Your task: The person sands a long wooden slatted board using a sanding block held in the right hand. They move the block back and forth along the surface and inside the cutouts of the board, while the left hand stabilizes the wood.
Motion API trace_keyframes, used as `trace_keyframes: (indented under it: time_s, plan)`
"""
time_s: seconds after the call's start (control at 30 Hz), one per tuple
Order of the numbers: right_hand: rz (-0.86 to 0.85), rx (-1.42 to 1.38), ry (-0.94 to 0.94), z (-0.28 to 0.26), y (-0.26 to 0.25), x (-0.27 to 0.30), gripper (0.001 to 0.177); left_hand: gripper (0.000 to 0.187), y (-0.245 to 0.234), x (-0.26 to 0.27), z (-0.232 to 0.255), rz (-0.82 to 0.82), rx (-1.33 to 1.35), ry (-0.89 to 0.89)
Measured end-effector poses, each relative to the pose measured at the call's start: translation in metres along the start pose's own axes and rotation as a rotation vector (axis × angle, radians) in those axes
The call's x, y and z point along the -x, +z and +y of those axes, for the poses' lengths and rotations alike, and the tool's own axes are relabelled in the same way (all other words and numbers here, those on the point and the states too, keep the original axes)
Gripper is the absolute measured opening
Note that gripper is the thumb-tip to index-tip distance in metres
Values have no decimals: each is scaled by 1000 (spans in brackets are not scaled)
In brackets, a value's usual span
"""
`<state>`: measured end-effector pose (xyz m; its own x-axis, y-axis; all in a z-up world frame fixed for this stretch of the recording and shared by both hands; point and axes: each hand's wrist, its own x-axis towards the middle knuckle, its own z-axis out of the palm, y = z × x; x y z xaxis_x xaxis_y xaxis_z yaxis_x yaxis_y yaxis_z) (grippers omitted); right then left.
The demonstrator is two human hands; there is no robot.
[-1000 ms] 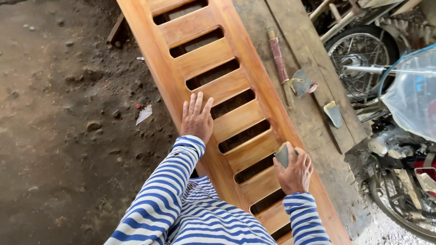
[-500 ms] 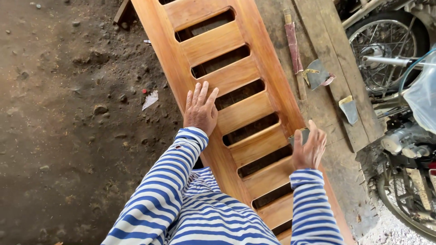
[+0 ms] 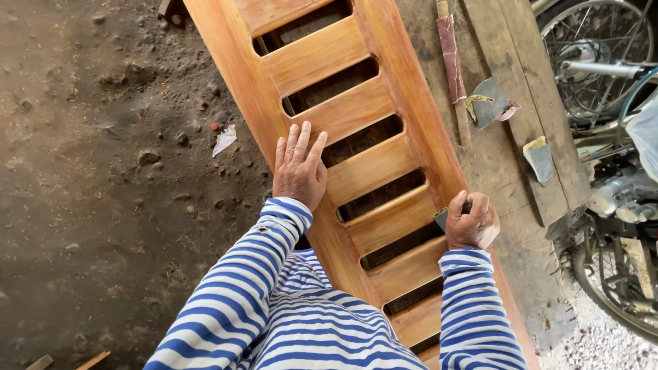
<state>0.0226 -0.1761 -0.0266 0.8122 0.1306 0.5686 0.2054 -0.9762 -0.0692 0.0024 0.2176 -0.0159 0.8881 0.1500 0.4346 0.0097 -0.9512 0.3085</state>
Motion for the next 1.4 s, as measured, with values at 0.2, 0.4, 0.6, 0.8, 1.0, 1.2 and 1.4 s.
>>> trace_keyframes:
  time_s: [0.2, 0.4, 0.6, 0.8, 1.0, 1.2, 1.4]
  plan:
    - [7, -29, -120, -49, 6, -62, 34, 63, -5, -1, 2, -67, 3, -3]
    - [25, -86, -228, -82, 54, -137, 28, 65, -9, -3, 1, -112, -8, -5]
    - [14, -108, -156, -90, 56, -139, 28, 65, -10, -1, 0, -97, -14, -5]
    - [32, -104, -89, -71, 9, -75, 30, 65, -7, 0, -1, -87, 20, 4]
    - [-49, 4, 63, -16, -25, 8, 29, 64, -17, -5, 5, -126, -18, 10]
    - [-84, -26, -114, -70, 22, -78, 29, 65, -19, -8, 7, -196, -18, -17]
    - [-21, -136, -215, -145, 93, -184, 35, 67, -20, -10, 7, -251, -46, -36]
